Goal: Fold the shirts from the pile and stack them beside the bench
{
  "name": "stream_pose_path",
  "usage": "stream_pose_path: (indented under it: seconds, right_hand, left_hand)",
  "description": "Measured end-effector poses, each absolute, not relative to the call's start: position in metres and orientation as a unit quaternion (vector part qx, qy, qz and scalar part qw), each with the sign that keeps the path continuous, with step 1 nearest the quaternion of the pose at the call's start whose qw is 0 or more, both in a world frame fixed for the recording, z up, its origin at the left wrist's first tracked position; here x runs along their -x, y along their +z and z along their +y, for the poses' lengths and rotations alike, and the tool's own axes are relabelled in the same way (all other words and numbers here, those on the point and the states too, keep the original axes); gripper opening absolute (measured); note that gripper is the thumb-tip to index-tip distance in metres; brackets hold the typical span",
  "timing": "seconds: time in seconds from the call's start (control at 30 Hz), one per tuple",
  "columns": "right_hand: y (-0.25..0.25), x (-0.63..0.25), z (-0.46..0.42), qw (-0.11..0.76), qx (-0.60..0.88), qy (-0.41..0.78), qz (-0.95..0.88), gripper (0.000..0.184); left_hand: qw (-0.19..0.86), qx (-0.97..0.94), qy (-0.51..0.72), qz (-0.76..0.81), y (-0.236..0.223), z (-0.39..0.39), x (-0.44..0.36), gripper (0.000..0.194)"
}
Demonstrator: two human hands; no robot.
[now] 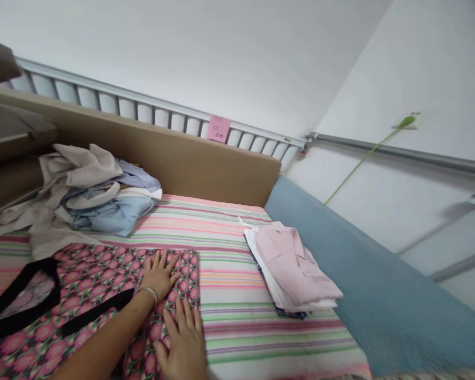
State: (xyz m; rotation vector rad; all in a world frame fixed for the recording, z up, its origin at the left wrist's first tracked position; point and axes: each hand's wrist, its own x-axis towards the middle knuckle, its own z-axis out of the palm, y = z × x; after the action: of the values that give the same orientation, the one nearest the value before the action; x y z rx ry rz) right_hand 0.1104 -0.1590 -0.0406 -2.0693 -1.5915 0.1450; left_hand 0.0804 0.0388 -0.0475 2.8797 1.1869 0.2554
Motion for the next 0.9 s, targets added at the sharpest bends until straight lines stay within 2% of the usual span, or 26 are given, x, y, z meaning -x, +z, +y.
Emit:
stream_pose_path:
  seconds: [0.2, 0.37, 0.47, 0.6, 0.73, 0.8, 0.9]
  right_hand:
    - [-0.047, -0.113, -0.153, 0.228, 0.763, 0.007, -0.605, 0.059]
    - [-0.063, -0.116, -0.15, 0.194, 0.758, -0.054, -0.621, 0.053]
    - [-0.078, -0.116, -0.145, 0.179, 0.756, -0.106, -0.621, 0.051]
    - [-0.086, -0.116, -0.143, 0.151, 0.76, -0.135, -0.618, 0.053]
    - [-0.08, -0.118, -0.145, 0.132, 0.758, -0.126, -0.626, 0.054]
    - [-0.072, -0.119, -0.146, 0.125, 0.757, -0.106, -0.632, 0.055]
    - [-0.054, -0.112, -0.144, 0.111, 0.77, -0.053, -0.627, 0.058]
  left_hand:
    - [0.058, -0.921, 0.064, 0.379, -0.042, 0.044, -0.085, 0.06]
    - [0.153, -0.917, 0.028, 0.367, -0.025, 0.045, -0.083, 0.066]
    - [0.21, -0.918, 0.058, 0.331, -0.015, 0.046, -0.06, 0.063]
    - [0.23, -0.892, 0.225, 0.317, -0.007, 0.044, 0.026, 0.051]
    - [0.169, -0.747, 0.41, 0.495, -0.008, 0.05, 0.151, 0.041]
    - [0.162, -0.657, 0.41, 0.612, -0.012, 0.054, 0.204, 0.044]
    - [0.222, -0.569, 0.347, 0.712, -0.021, 0.055, 0.251, 0.043]
